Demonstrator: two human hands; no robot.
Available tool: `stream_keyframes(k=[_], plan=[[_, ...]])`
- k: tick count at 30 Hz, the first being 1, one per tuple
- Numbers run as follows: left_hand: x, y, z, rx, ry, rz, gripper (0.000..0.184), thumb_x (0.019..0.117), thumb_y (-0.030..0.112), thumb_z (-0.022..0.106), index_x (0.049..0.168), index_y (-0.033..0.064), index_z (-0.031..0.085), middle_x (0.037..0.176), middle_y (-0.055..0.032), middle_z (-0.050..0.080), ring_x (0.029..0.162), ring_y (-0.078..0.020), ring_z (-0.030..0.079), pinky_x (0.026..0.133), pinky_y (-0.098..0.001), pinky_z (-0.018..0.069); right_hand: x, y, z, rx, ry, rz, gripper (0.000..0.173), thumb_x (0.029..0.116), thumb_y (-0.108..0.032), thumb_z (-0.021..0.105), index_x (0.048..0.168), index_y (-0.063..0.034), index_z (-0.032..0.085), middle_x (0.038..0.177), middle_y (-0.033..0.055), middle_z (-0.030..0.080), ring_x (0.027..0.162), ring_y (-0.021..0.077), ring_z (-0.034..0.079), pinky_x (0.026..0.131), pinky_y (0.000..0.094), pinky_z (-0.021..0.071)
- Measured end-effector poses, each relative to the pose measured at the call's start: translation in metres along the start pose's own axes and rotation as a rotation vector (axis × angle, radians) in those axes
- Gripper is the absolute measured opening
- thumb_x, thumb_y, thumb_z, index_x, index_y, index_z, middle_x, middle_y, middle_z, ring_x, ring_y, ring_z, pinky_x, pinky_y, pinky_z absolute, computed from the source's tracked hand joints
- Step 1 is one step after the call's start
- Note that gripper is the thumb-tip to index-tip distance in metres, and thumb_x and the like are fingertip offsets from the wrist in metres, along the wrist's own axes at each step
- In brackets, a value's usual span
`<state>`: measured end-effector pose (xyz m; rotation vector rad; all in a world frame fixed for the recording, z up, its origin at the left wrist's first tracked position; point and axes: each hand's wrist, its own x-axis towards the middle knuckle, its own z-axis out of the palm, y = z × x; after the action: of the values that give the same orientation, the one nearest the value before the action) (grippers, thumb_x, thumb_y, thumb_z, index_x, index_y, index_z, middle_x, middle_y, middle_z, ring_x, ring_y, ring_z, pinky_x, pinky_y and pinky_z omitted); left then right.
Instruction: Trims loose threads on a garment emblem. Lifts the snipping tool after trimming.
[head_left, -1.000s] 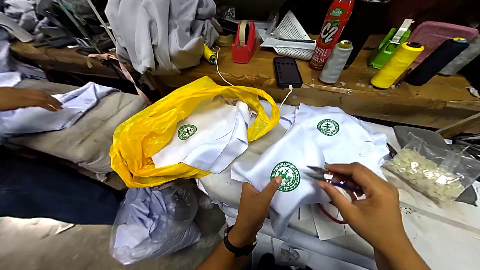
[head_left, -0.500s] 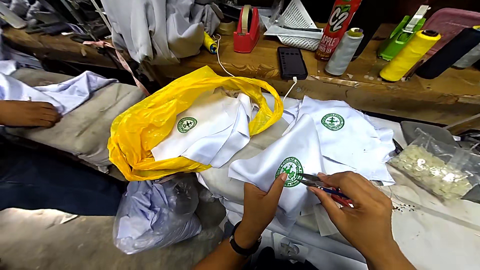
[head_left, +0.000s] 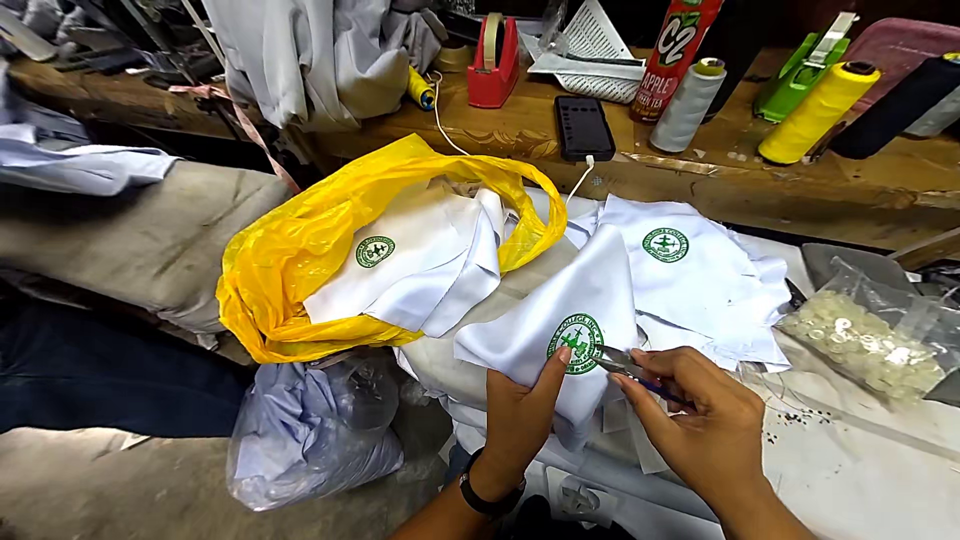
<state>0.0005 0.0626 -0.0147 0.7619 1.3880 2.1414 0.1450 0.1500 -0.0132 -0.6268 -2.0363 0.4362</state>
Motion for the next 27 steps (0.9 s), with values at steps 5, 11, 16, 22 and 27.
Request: stream_keyframes(k=[5,11,16,22,27], plan=[[0.000,0.008,0.001,-0.151,0.006,-0.219,0.019,0.0914,-0.008,0.063,0.108,-0.0011,0.060,0.091,-0.0037,0.075,0.085,-0.0104,0.074,0.082,-0.0296,0.0624,-0.003,0.000,0.003,0.130,0.020,0.063,0.026,0.0880,-0.021,0.076,0.095,0.0035,0.073,0.083,0.0052,0.067,0.072,-0.0085,0.053,0.063,0.0029,0.0407],[0.001,0.012,0.002,-0.225,0.017,-0.321,0.015,0.0933,-0.008,0.060,0.107,-0.0017,0.061,0.092,-0.0068,0.075,0.085,-0.0130,0.074,0.082,-0.0314,0.0627,-0.004,0.000,0.006,0.179,0.051,0.069,0.025,0.0887,-0.019,0.076,0.096,0.0046,0.072,0.085,0.0050,0.068,0.073,-0.0091,0.054,0.064,0.0027,0.0412],[0.001,0.010,0.003,-0.217,0.039,-0.285,0.016,0.0930,-0.009,0.061,0.107,-0.0012,0.061,0.091,-0.0059,0.075,0.085,-0.0127,0.075,0.082,-0.0313,0.0629,-0.004,0.001,0.002,0.170,0.055,0.067,0.024,0.0888,-0.019,0.076,0.096,0.0040,0.072,0.084,0.0046,0.068,0.074,-0.0084,0.055,0.065,0.0031,0.0426],[-0.001,0.002,0.004,-0.123,0.049,-0.097,0.019,0.0891,-0.010,0.065,0.105,0.0004,0.062,0.089,-0.0019,0.076,0.084,-0.0094,0.074,0.081,-0.0287,0.0628,-0.002,-0.004,-0.004,0.137,-0.006,0.022,0.024,0.0903,-0.021,0.076,0.095,0.0020,0.074,0.082,0.0046,0.066,0.073,-0.0067,0.055,0.064,0.0039,0.0418],[-0.003,0.001,0.005,-0.139,0.017,-0.065,0.021,0.0893,-0.010,0.065,0.107,0.0005,0.061,0.092,-0.0015,0.076,0.088,-0.0090,0.074,0.084,-0.0291,0.0620,0.000,-0.004,-0.001,0.125,-0.024,0.046,0.023,0.0907,-0.022,0.074,0.092,0.0010,0.075,0.081,0.0047,0.067,0.073,-0.0059,0.056,0.065,0.0046,0.0431]])
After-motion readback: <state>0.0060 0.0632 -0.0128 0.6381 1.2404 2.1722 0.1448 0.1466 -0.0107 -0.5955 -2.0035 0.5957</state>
